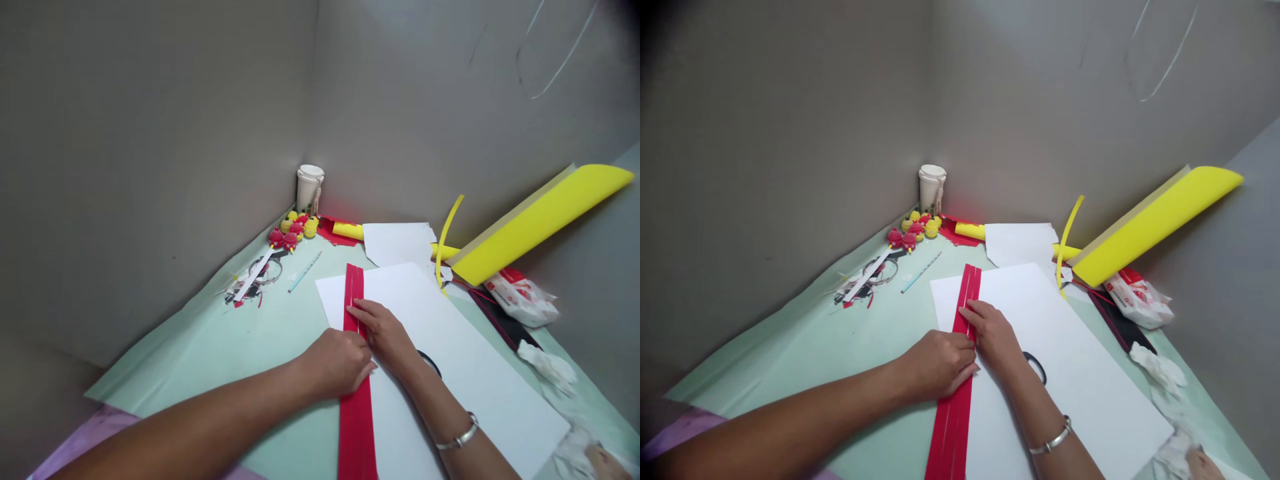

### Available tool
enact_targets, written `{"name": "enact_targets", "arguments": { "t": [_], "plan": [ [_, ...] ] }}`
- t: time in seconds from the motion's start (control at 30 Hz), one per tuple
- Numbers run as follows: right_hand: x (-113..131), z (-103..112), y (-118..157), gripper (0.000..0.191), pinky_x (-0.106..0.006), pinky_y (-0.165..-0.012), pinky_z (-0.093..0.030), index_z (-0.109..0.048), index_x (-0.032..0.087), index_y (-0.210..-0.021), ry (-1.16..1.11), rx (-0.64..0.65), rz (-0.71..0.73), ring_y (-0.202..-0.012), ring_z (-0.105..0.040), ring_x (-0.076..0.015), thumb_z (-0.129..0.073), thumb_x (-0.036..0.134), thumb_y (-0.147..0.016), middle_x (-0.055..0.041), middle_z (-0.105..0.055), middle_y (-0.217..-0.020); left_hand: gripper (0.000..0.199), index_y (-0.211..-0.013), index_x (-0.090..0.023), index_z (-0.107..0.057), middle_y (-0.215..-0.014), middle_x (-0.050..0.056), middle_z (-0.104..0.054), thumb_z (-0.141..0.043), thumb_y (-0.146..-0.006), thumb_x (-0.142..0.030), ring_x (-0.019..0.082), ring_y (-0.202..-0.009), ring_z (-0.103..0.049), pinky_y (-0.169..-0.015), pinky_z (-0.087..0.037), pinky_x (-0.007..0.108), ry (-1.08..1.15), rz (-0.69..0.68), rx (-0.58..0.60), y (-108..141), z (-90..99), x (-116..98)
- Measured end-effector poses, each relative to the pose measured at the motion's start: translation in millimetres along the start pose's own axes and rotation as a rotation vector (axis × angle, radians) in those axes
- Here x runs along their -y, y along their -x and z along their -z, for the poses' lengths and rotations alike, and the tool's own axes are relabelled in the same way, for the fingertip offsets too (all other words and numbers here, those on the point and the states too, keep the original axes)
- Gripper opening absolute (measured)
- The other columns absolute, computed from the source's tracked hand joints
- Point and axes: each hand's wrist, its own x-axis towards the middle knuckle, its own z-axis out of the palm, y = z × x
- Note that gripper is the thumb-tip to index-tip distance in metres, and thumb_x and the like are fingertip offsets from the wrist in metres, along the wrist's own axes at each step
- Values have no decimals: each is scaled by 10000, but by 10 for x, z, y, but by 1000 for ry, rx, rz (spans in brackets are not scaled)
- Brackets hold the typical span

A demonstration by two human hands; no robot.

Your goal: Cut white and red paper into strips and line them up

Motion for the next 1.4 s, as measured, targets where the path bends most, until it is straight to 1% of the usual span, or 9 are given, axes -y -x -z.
{"name": "enact_targets", "arguments": {
  "t": [0.27,0.43,0.57,0.63,0.7,0.77,0.93,1.1,1.4],
  "plan": [
    [-2,-46,14,404,-417,-972,-523,-674,233,-1216,-20,-26,-15,-1150,-615,-240,-512,74,-882,-105,-648,-1280,186,-754,-162,-608,-792,46,-663,-585,-892,-286,195,-729,-643,-599,-475,298,11,-4,-27,44,-6,-5],
    [28,-24,-13,398,-395,-954,-530,-689,217,-1193,8,-27,-8,-1136,-626,-238,-536,59,-861,-116,-660,-1260,132,-801,-161,-612,-837,55,-662,-574,-888,-253,206,-758,-638,-627,-492,308,10,-13,1,45,15,-6],
    [23,-10,-17,407,-398,-972,-512,-681,222,-1208,19,-19,-16,-1165,-604,-237,-558,61,-855,-115,-653,-1274,113,-906,-143,-637,-926,82,-683,-572,-892,-234,238,-878,-654,-768,-513,339,12,6,29,68,66,-88],
    [19,-3,-15,407,-393,-980,-504,-675,220,-1217,21,-10,-17,-1169,-599,-237,-578,73,-851,-114,-652,-1275,239,-1066,-112,-632,-1111,136,-675,-582,-905,-280,280,-1084,-615,-946,-469,379,16,36,-9,127,72,-175],
    [14,3,-14,400,-389,-988,-496,-672,215,-1224,25,1,-13,-1172,-596,-241,-591,91,-852,-112,-648,-1283,449,-1251,-69,-561,-1344,195,-561,-575,-918,-369,315,-1288,-483,-1094,-354,424,21,79,-27,219,65,-287],
    [7,2,-16,388,-387,-993,-491,-673,209,-1226,31,7,-10,-1173,-593,-244,-579,102,-865,-113,-645,-1290,595,-1360,-46,-481,-1462,215,-437,-528,-933,-458,328,-1377,-378,-1152,-268,451,53,121,27,325,58,-412],
    [-20,-35,-24,394,-370,-978,-501,-681,205,-1220,44,1,-20,-1144,-609,-233,-527,68,-883,-115,-654,-1274,811,-1462,-38,-360,-1550,218,-246,-426,-918,-636,325,-1451,-217,-1187,-177,464,196,187,219,514,82,-655],
    [-30,-50,-21,405,-373,-986,-499,-680,237,-1225,46,-6,-25,-1151,-605,-232,-514,71,-894,-91,-652,-1283,872,-1518,-56,-233,-1583,184,-71,-448,-908,-641,295,-1476,-70,-1204,-94,445,216,208,365,568,138,-713],
    [-21,-31,-15,406,-376,-986,-501,-673,218,-1236,49,0,-27,-1163,-596,-241,-484,69,-910,-98,-640,-1299,1070,-1537,-61,-140,-1586,189,1,-293,-813,-834,315,-1475,11,-1198,-46,475,243,154,345,638,39,-657]
  ]
}}
